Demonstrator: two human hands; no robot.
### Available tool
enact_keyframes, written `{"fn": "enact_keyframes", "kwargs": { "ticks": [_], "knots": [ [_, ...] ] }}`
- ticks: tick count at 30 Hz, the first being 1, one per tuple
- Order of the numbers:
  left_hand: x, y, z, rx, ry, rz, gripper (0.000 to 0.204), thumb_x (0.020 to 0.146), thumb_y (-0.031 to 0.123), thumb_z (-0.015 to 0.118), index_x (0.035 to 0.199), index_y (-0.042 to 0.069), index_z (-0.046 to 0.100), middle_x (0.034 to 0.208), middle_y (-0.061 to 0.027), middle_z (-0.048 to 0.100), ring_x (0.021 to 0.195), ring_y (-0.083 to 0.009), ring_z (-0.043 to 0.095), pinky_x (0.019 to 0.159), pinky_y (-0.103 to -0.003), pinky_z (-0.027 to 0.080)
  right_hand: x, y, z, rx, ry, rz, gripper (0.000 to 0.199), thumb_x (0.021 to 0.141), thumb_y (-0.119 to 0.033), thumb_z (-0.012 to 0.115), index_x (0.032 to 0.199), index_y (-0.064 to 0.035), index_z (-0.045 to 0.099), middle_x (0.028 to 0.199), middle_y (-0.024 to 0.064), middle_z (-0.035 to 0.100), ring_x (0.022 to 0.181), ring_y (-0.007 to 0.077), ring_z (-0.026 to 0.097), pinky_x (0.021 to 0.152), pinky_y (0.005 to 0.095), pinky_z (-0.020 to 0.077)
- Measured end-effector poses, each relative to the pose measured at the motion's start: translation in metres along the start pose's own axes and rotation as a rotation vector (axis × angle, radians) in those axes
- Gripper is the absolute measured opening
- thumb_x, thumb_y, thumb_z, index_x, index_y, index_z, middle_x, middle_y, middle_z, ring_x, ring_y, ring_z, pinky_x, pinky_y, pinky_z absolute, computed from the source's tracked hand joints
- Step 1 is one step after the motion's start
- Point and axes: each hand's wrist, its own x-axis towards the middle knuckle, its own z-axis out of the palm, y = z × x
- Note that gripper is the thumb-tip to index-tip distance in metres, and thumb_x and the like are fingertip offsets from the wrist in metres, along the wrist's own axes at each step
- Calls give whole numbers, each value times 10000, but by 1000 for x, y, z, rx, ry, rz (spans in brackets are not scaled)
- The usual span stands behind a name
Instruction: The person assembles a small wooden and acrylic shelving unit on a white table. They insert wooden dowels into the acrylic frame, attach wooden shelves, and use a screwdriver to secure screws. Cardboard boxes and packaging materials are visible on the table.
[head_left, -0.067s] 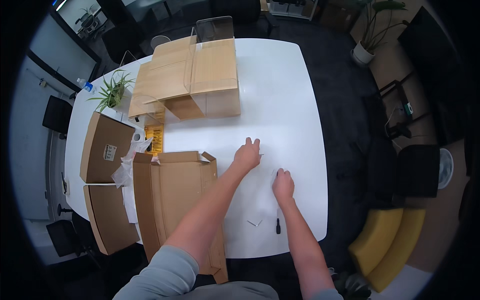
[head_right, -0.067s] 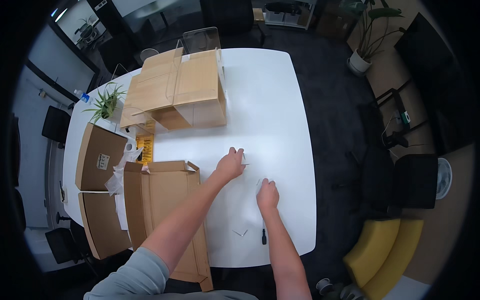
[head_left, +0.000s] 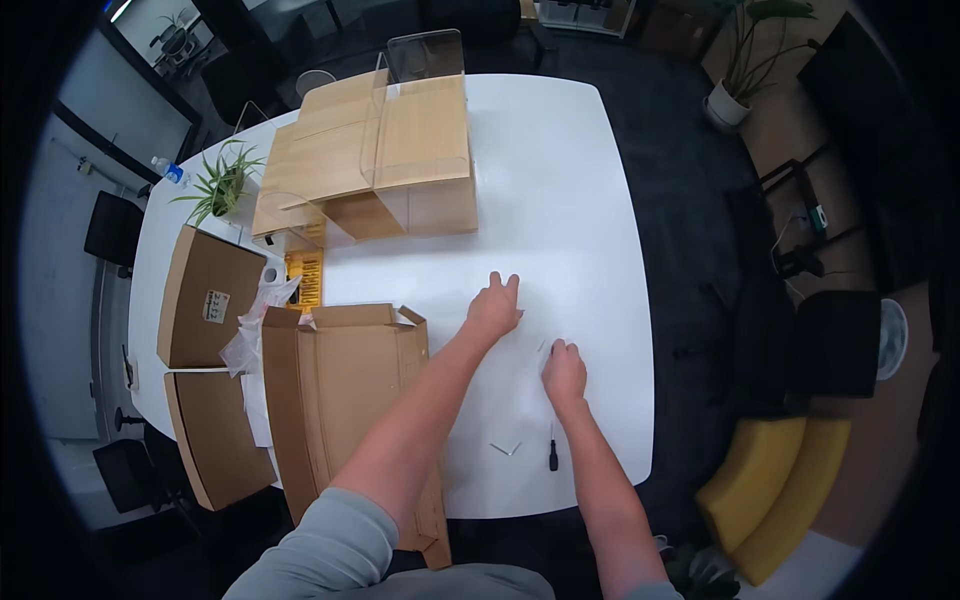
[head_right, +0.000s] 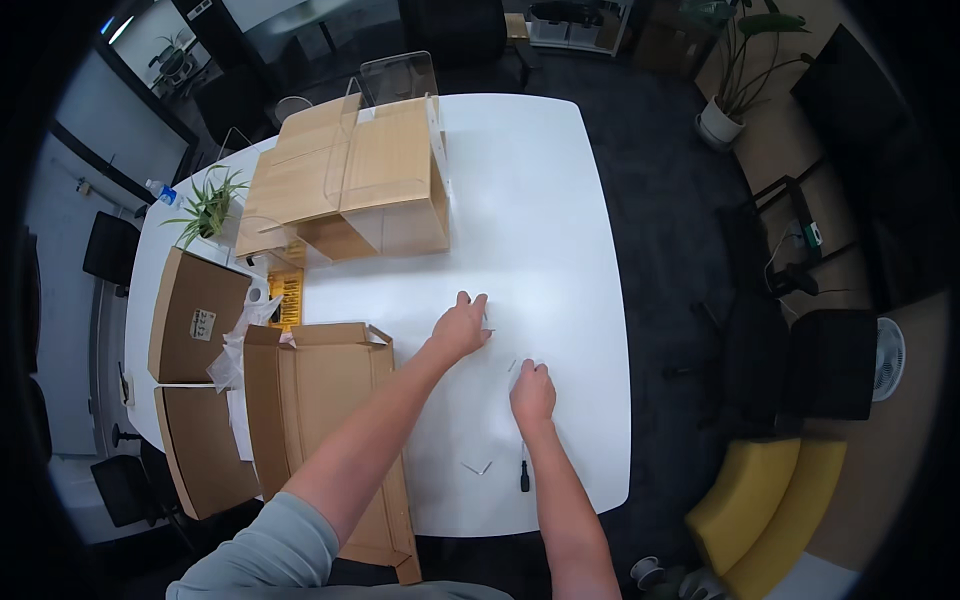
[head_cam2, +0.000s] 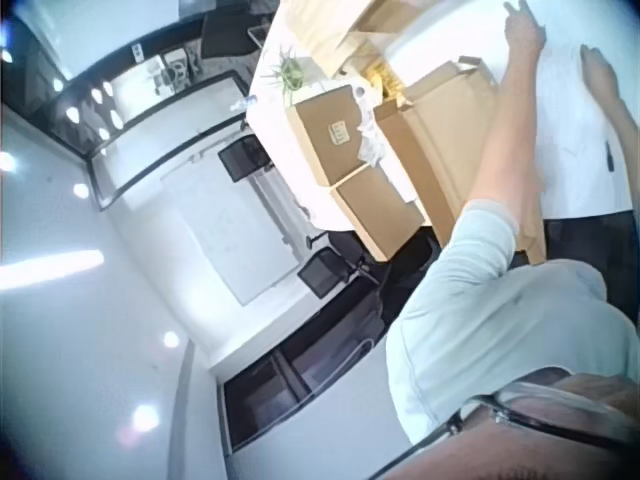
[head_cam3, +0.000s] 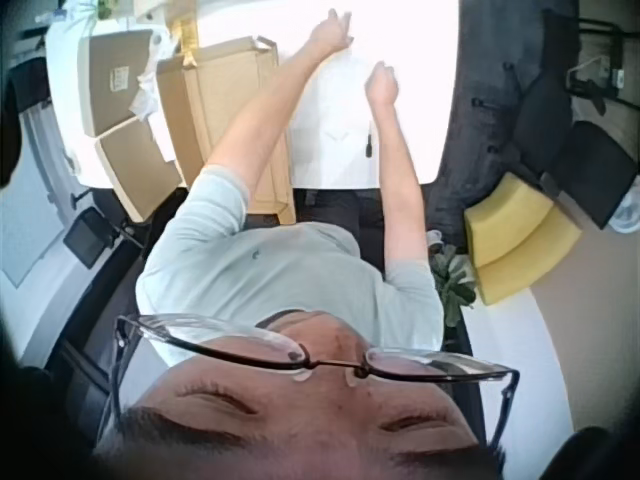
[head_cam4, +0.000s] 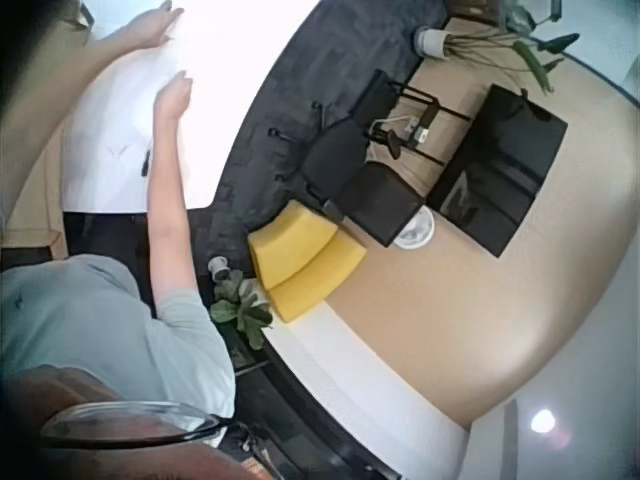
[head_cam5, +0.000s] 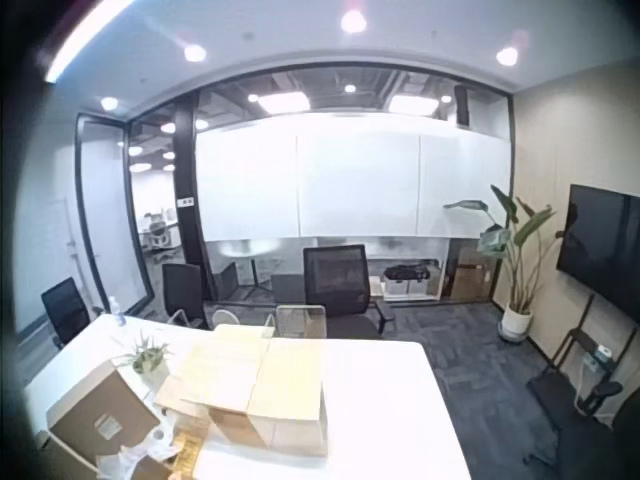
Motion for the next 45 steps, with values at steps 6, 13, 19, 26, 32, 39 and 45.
{"fn": "enact_keyframes", "kwargs": {
  "ticks": [6,13,19,26,32,39,45],
  "knots": [
    [38,-5,27,154,-91,165,426,884,178,813,1234,25,626,1255,-253,594,1051,-442,710,901,-504,619,14,-4,-11,506,43,301,125,934,-83,665,1015,-2,716,953,215,736,898,404,711,796,504,571],
    [39,-1,34,77,-105,103,174,898,32,660,1068,-6,669,1146,-282,647,981,-456,726,860,-513,622,33,-40,11,211,83,38,112,961,-125,684,1034,-41,693,998,171,705,912,395,698,792,514,572],
    [24,-12,43,37,-56,29,237,911,39,671,1146,15,652,1153,-277,643,1009,-433,730,829,-488,636,45,-48,8,86,-31,-52,88,987,-117,666,1020,-35,671,1045,190,662,954,410,682,810,524,572],
    [7,-16,48,89,-3,-51,176,915,58,676,1088,27,686,1144,-225,703,1042,-391,742,842,-460,644,41,-40,17,159,-39,-117,100,981,-78,643,1041,2,639,1022,208,647,1050,376,644,859,512,565],
    [-22,-45,44,-371,118,-129,160,864,26,648,1019,2,682,975,-252,724,954,-395,742,801,-473,614,13,-61,1,1179,-345,381,107,1041,-63,615,1131,-7,634,874,50,679,737,127,649,648,283,566],
    [-133,-18,-25,-689,116,-75,132,853,33,649,970,-15,689,939,-222,735,889,-393,723,778,-489,580,-48,-107,-47,1424,-548,438,251,1049,-44,542,1286,-26,621,1024,38,707,873,148,699,782,317,611],
    [-225,-40,-25,-541,271,110,146,910,95,688,1024,11,720,981,-202,703,966,-412,685,849,-499,559,-115,-137,-32,1725,-573,556,213,1077,-256,511,1041,-96,647,1022,35,717,880,185,701,779,331,587]
  ]
}}
